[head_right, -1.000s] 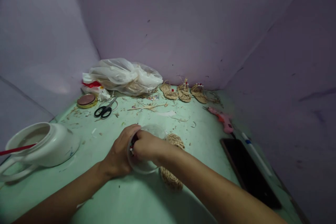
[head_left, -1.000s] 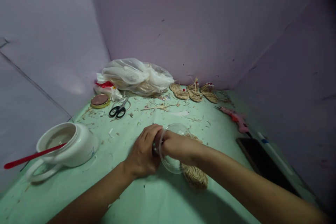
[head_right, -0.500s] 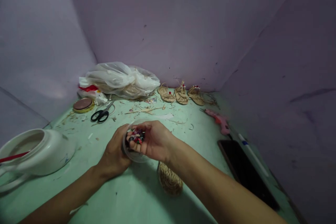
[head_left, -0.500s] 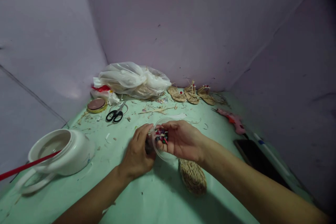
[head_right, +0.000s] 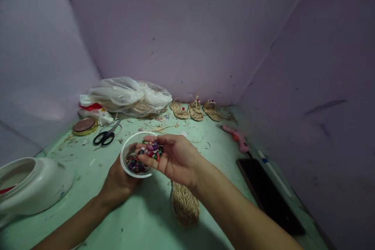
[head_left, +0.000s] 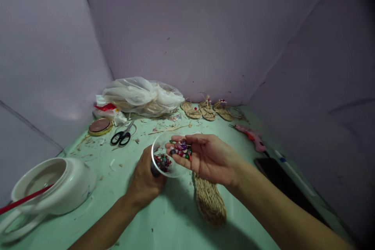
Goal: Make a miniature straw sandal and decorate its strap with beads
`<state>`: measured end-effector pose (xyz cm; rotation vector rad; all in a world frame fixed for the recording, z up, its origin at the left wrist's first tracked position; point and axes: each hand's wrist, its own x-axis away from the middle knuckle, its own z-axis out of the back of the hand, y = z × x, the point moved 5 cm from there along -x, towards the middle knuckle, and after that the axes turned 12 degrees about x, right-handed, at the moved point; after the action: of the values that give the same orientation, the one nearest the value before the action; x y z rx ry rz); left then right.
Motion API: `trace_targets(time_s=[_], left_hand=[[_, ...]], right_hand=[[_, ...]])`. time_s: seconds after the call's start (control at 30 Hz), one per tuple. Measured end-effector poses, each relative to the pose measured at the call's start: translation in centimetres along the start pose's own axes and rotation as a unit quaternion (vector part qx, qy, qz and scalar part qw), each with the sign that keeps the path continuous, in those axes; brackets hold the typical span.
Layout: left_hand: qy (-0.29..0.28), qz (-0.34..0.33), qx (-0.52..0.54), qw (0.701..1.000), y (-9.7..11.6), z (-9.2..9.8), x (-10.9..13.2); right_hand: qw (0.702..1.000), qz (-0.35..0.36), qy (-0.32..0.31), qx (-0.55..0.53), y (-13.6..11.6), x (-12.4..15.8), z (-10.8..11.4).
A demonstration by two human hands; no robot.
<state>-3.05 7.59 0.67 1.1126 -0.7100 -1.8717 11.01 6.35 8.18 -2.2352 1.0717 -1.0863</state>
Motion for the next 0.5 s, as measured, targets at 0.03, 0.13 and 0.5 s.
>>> trace_targets(time_s=[0.03,0.13,0.5], left_hand=[[0.0,0.0,0.001,1.0,0.0,0.0,0.0],[0.001,-0.001,0.001,1.0,0.0,0.0,0.1],[0.025,0.055,0.054,0.997,-2.6,0.4,0.0]], right_hand=[[1.0,0.002,0.0,-0.002,0.0,0.0,0.1],[1.0,0.008,0.002,-0.006,-0.2,0.0,0.3],[0.999,0.036,0.01,-0.031,-0.9,0.4,1.7]])
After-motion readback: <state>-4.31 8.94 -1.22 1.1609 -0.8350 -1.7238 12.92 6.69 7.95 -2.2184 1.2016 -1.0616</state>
